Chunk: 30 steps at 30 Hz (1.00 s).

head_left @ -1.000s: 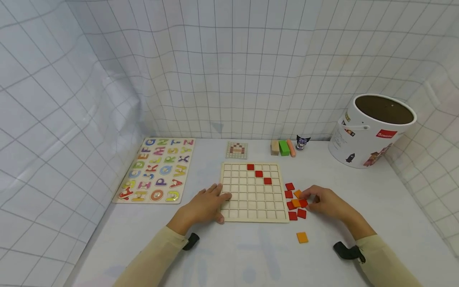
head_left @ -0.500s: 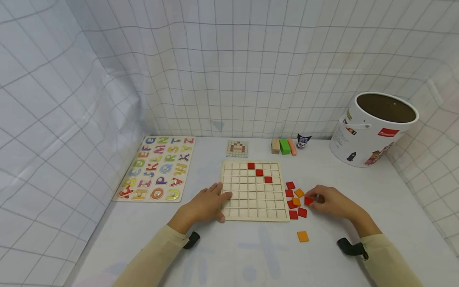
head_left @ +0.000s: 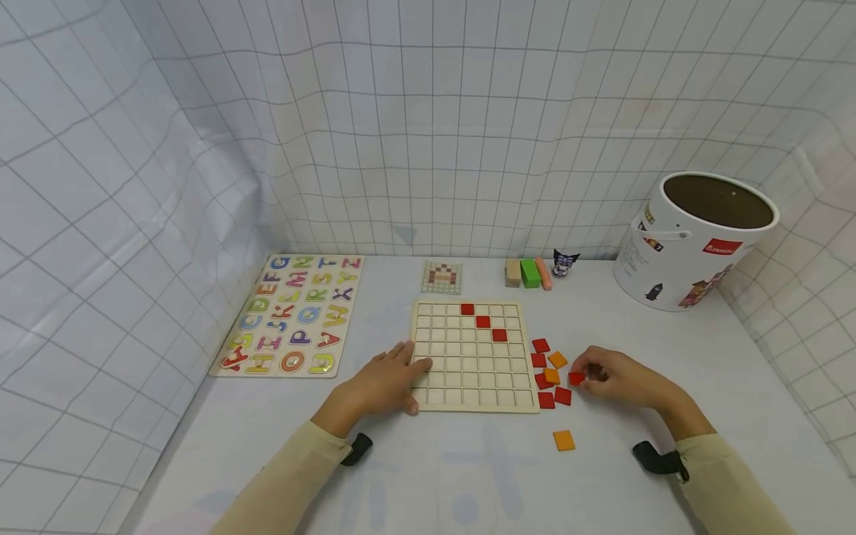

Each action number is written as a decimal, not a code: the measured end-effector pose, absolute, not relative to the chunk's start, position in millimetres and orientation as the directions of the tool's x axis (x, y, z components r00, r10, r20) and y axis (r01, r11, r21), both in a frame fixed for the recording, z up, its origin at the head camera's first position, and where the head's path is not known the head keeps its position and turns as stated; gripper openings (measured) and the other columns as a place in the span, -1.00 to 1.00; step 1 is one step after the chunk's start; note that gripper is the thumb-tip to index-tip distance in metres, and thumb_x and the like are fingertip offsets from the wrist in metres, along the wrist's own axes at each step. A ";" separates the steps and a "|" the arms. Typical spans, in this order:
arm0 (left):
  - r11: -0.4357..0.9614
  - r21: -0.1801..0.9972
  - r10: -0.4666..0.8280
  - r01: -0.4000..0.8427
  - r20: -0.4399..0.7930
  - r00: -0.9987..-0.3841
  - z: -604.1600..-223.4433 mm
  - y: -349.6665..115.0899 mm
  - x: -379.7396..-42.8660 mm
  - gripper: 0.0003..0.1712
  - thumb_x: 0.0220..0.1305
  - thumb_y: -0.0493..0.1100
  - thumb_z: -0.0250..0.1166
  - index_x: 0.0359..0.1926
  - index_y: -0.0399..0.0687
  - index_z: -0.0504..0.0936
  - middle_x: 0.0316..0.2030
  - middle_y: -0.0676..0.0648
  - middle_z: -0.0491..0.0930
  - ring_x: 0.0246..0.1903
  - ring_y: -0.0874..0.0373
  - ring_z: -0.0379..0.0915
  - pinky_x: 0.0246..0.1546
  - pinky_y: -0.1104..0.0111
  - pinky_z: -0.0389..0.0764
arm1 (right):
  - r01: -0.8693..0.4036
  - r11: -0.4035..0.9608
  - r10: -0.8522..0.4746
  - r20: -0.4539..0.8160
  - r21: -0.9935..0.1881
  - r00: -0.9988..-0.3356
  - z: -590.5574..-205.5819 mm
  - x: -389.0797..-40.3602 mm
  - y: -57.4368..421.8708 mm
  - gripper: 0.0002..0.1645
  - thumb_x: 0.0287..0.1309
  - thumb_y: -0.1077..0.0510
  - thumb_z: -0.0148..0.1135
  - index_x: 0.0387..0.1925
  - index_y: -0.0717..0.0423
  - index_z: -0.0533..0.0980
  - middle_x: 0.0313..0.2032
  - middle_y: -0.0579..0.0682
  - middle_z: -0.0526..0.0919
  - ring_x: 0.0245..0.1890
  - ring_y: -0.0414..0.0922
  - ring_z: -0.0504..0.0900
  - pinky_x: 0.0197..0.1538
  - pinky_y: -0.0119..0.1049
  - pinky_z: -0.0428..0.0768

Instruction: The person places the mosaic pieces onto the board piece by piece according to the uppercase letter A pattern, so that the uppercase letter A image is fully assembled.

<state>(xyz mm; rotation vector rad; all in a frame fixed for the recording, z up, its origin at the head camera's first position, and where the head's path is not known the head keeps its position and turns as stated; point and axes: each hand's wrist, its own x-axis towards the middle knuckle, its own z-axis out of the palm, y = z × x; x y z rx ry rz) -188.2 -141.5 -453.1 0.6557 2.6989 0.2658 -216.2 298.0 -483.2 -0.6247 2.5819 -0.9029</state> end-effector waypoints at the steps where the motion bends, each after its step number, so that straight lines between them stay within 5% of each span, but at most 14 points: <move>1: 0.875 0.262 0.473 0.407 -0.290 -0.832 -453.5 -141.6 -188.2 -0.05 0.07 0.04 0.56 0.48 0.05 0.38 0.54 -0.35 0.07 0.55 -0.26 -0.06 0.44 -0.14 0.15 | -0.287 0.708 -0.498 -0.169 -0.645 -0.851 -482.9 -216.4 297.6 -0.74 0.21 0.21 0.32 -0.05 0.04 0.56 -0.25 -0.12 0.56 -0.19 -0.11 0.49 -0.16 -0.40 0.55; 16: 0.872 0.273 0.477 0.407 -0.282 -0.832 -455.1 -142.7 -184.9 -0.04 0.06 0.05 0.55 0.48 0.03 0.38 0.54 -0.36 0.08 0.55 -0.27 -0.06 0.44 -0.15 0.15 | -0.291 0.686 -0.439 -0.060 -0.666 -0.896 -476.7 -237.1 280.0 -0.72 0.29 0.17 0.31 0.02 0.10 0.63 -0.26 -0.10 0.59 -0.19 -0.07 0.48 -0.19 -0.37 0.54; 24: 0.871 0.278 0.478 0.405 -0.292 -0.829 -461.2 -144.8 -180.6 -0.05 0.09 0.07 0.53 0.49 0.05 0.36 0.54 -0.35 0.07 0.54 -0.27 -0.05 0.44 -0.15 0.16 | -0.336 0.611 -0.537 -0.064 -0.716 -0.841 -476.8 -255.6 233.0 -0.73 0.27 0.14 0.33 0.00 0.07 0.60 -0.27 -0.08 0.56 -0.21 -0.07 0.49 -0.27 -0.33 0.55; 30: 0.868 0.279 0.483 0.412 -0.272 -0.832 -456.7 -144.3 -186.1 -0.05 0.10 0.07 0.53 0.49 0.05 0.36 0.55 -0.35 0.06 0.55 -0.27 -0.07 0.44 -0.15 0.14 | -0.490 0.603 -0.640 -0.016 -0.630 -0.768 -475.8 -269.2 200.0 -0.73 0.27 0.11 0.37 -0.01 0.02 0.63 -0.22 -0.16 0.58 -0.23 -0.18 0.49 -0.19 -0.35 0.54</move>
